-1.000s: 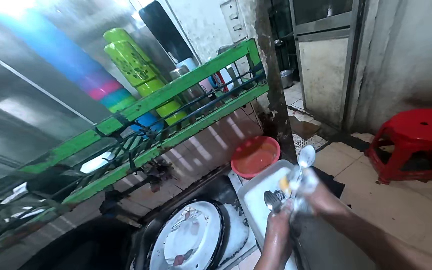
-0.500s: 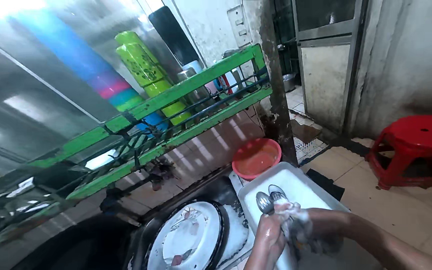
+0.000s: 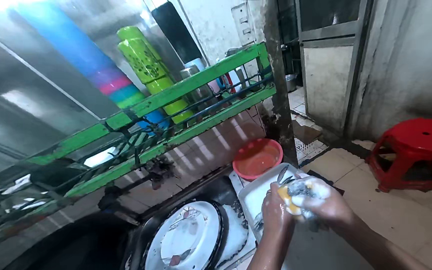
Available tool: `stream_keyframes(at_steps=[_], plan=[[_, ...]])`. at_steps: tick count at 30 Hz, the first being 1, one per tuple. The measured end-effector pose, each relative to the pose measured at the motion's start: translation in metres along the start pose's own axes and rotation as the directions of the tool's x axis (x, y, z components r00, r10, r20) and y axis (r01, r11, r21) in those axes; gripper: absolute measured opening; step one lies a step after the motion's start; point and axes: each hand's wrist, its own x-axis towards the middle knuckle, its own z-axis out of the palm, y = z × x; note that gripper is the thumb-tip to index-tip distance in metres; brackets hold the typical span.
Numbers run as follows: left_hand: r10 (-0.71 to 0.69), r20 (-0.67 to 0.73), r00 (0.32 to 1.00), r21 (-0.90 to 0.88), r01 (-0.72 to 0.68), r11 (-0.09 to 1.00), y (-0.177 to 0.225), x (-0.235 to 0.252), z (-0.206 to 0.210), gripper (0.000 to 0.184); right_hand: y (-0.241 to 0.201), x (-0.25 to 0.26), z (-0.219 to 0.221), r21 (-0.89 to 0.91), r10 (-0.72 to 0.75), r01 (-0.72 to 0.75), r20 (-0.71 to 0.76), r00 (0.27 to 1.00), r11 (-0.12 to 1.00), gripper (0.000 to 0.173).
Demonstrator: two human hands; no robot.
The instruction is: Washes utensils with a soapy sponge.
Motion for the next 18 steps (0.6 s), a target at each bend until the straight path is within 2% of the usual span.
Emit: stream_keyframes(at_steps=[2, 3, 4, 5, 6, 7, 8, 10, 11, 13, 14, 16, 18], plan=[[-0.008, 0.160, 0.987, -0.017, 0.011, 1.000, 0.008, 0.002, -0.006, 0.037, 0.015, 0.008, -0.007, 0.083, 0.099, -0.090, -0.121, 0.988, 0.992, 0.038], [-0.030, 0.245, 0.969, -0.127, 0.063, 0.990, 0.008, 0.003, -0.009, 0.032, 0.018, 0.011, -0.010, 0.145, 0.129, -0.106, -0.164, 0.978, 0.984, 0.038], [-0.040, 0.293, 0.955, -0.328, 0.140, 0.934, 0.005, 0.003, -0.007, 0.027, 0.019, 0.014, -0.014, 0.196, 0.142, -0.102, -0.203, 0.969, 0.975, 0.039], [-0.040, 0.326, 0.944, -0.546, 0.223, 0.808, 0.001, 0.002, -0.002, 0.019, 0.020, 0.016, -0.016, 0.232, 0.147, -0.092, -0.232, 0.962, 0.968, 0.040], [-0.033, 0.384, 0.923, -0.691, 0.310, 0.653, -0.001, -0.001, -0.001, 0.012, 0.021, 0.018, -0.018, 0.259, 0.154, -0.090, -0.239, 0.959, 0.962, 0.039], [-0.029, 0.416, 0.909, -0.754, 0.362, 0.548, -0.001, -0.003, -0.002, 0.011, 0.024, 0.019, -0.019, 0.247, 0.150, -0.095, -0.213, 0.965, 0.964, 0.039], [-0.035, 0.403, 0.914, -0.772, 0.361, 0.523, -0.001, -0.005, -0.002, 0.012, 0.028, 0.019, -0.019, 0.184, 0.134, -0.106, -0.148, 0.980, 0.977, 0.039], [-0.047, 0.298, 0.953, -0.733, 0.260, 0.629, -0.004, -0.008, 0.002, 0.009, 0.031, 0.019, -0.015, -0.031, 0.098, -0.098, -0.008, 0.995, 0.995, 0.038], [-0.050, 0.258, 0.965, -0.699, 0.223, 0.679, -0.006, -0.010, 0.004, 0.011, 0.029, 0.022, -0.015, -0.136, 0.090, -0.085, 0.026, 0.996, 0.987, 0.037], [-0.089, 0.241, 0.966, -0.694, 0.236, 0.680, -0.010, -0.015, 0.007, 0.020, 0.022, 0.033, -0.022, -0.276, 0.050, -0.050, -0.007, 0.999, 0.960, 0.034], [-0.117, 0.253, 0.960, -0.728, 0.268, 0.630, -0.013, -0.017, 0.009, 0.021, 0.020, 0.039, -0.026, -0.290, 0.028, -0.044, -0.060, 0.998, 0.956, 0.033], [-0.139, 0.298, 0.944, -0.820, 0.328, 0.468, -0.020, -0.018, 0.011, 0.020, 0.021, 0.048, -0.031, -0.195, -0.011, -0.023, -0.169, 0.986, 0.981, 0.033], [-0.139, 0.313, 0.940, -0.871, 0.342, 0.352, -0.025, -0.021, 0.008, 0.019, 0.017, 0.046, -0.032, -0.083, 0.020, -0.031, -0.134, 0.991, 0.996, 0.034]])
